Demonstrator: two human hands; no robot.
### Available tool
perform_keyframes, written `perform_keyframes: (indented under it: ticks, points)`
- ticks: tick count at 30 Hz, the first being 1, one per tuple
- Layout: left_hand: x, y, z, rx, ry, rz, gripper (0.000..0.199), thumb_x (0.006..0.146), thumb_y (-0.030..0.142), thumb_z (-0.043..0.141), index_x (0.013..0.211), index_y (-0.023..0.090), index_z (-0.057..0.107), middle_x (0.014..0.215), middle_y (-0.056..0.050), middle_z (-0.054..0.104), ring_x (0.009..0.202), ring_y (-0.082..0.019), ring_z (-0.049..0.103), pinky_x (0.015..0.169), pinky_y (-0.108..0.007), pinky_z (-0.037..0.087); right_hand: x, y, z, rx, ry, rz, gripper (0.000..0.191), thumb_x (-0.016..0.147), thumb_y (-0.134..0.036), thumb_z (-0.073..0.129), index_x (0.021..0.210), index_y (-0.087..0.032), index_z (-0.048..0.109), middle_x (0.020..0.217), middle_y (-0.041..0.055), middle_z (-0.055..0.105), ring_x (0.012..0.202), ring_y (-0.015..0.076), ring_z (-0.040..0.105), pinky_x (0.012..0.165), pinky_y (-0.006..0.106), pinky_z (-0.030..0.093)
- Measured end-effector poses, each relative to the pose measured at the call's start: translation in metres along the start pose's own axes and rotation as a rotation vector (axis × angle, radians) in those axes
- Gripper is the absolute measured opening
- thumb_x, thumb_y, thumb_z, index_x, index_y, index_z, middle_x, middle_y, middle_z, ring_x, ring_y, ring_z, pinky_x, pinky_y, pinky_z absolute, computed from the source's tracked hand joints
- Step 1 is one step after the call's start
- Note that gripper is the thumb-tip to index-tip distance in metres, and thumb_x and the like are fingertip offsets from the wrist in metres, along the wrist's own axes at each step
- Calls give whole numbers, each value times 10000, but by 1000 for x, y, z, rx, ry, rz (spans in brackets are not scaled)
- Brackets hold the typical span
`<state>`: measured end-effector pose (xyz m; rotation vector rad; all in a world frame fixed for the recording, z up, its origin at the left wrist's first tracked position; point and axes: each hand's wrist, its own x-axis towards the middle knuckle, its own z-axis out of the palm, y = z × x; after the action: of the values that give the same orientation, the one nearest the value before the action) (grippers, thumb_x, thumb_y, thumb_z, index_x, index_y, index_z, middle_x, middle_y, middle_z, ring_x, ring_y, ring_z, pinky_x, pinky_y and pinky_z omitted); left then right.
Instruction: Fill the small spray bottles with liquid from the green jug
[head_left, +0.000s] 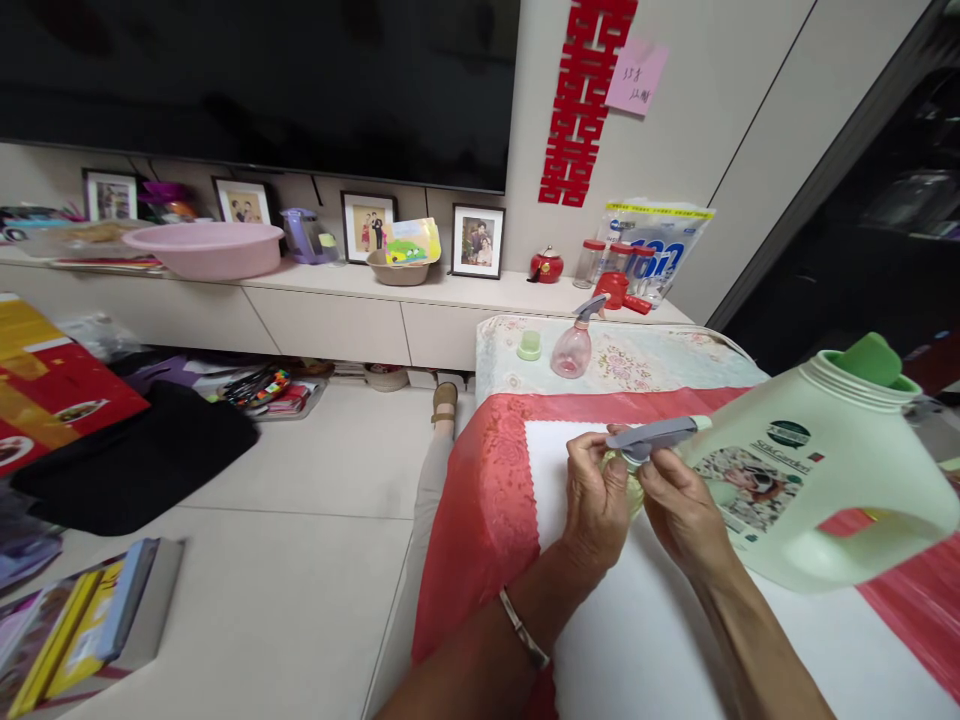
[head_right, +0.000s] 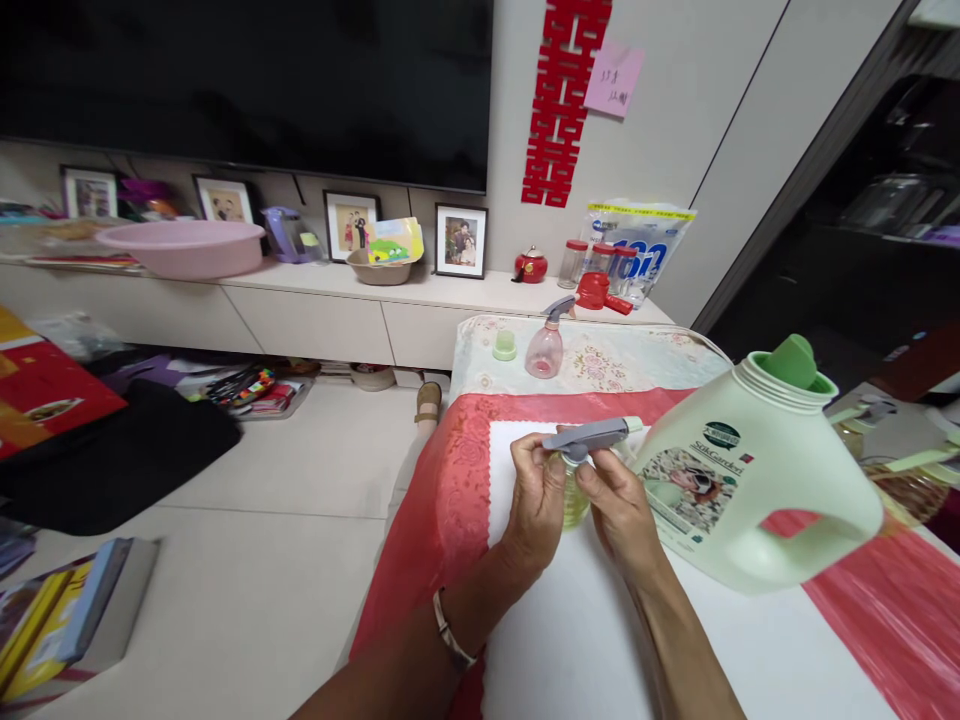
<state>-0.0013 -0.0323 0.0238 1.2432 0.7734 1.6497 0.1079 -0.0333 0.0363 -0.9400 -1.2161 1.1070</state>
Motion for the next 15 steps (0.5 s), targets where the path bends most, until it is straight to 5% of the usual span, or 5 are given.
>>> perform_keyframes:
  ticks: [7, 15]
  points:
    - [-1, -2, -1, 8, -20, -17, 280, 1014, 454, 438, 1180, 231, 414, 1178, -119, 587, 1093, -228, 599, 973, -421, 463, -1, 9, 14, 28, 184, -39, 416, 715, -425, 840, 1025, -193, 687, 1070, 81, 684, 1052, 229, 644, 997, 384, 511]
    - [1, 1, -1, -4, -34, -24, 323, 1001, 480, 456, 1181, 216, 412, 1172, -135, 599, 1102, -249, 597, 970, -444, 454, 2, 0, -6, 15, 12, 43, 407, 756, -562, 770, 892, -182, 717, 953, 101, 697, 1040, 267, 650, 982, 428, 517]
